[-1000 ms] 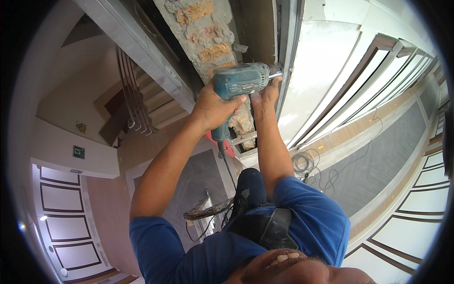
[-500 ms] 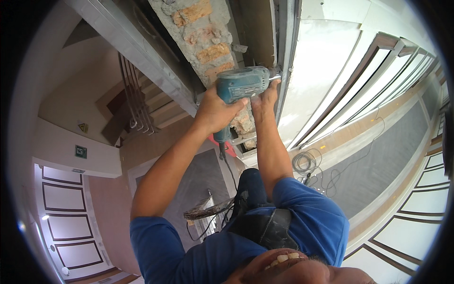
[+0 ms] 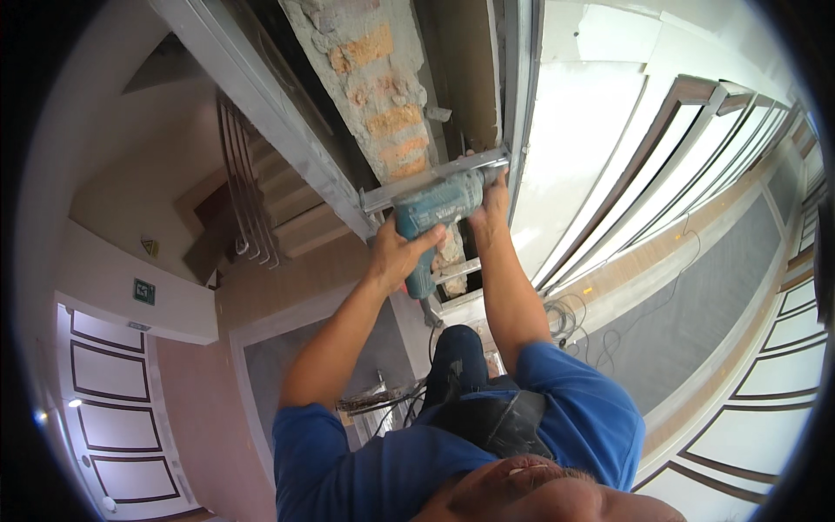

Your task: The person uses a corded power drill to fasten a metal ceiling frame to a brick wall. They repeatedly position the drill, drive screws into the frame, and adjust their grip while working overhead.

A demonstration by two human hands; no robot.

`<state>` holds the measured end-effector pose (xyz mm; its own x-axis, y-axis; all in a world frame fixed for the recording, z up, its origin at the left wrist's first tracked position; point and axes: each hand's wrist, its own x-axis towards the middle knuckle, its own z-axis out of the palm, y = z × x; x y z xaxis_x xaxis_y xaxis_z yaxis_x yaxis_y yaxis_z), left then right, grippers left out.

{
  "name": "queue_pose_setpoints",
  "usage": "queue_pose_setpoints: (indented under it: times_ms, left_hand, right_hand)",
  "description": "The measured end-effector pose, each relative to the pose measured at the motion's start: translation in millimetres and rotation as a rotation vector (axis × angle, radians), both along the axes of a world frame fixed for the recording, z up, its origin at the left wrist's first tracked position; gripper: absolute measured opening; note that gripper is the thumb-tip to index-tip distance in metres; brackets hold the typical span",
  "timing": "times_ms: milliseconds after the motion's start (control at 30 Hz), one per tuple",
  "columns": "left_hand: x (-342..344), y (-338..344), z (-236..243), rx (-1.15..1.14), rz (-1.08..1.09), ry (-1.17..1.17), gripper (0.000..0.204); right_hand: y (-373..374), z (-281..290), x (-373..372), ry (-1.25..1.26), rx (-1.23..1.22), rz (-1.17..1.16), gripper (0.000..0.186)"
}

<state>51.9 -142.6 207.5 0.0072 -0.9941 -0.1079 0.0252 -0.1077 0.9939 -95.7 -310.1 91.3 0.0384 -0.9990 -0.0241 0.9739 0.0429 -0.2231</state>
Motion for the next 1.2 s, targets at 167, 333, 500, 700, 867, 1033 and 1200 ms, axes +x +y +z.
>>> queue_pose_setpoints:
  times_ms: [167, 333, 500, 700, 867, 1033, 1200]
  left_hand:
    - [-2, 23, -27, -0.068, 0.056, 0.165, 0.043]
    - [21, 61, -48, -0.125, 0.093, 0.265, 0.044]
    - [23, 95, -74, -0.271, 0.199, -0.027, 0.054]
    - [-5, 111, -97, -0.564, 0.106, -0.694, 0.072]
    - [-20, 108, -92, -0.368, -0.123, -0.699, 0.086]
    - [-25, 94, -75, -0.438, -0.203, -0.851, 0.097]
    - [17, 114, -78, -0.228, -0.086, -0.945, 0.091]
  right_hand:
    - [27, -28, -5, 0.072, 0.043, 0.167, 0.065]
    - [91, -67, -29, 0.412, -0.052, 0.413, 0.080]
    - [159, -61, -36, 0.957, -0.530, 0.546, 0.102]
    - [237, -42, -7, 0.920, -0.368, 0.485, 0.125]
    - [238, -28, -20, 0.981, -0.331, 0.393, 0.114]
    - [227, -13, -37, 0.983, -0.268, 0.151, 0.109]
    - [209, 1, -77, 1.064, -0.286, 0.128, 0.115]
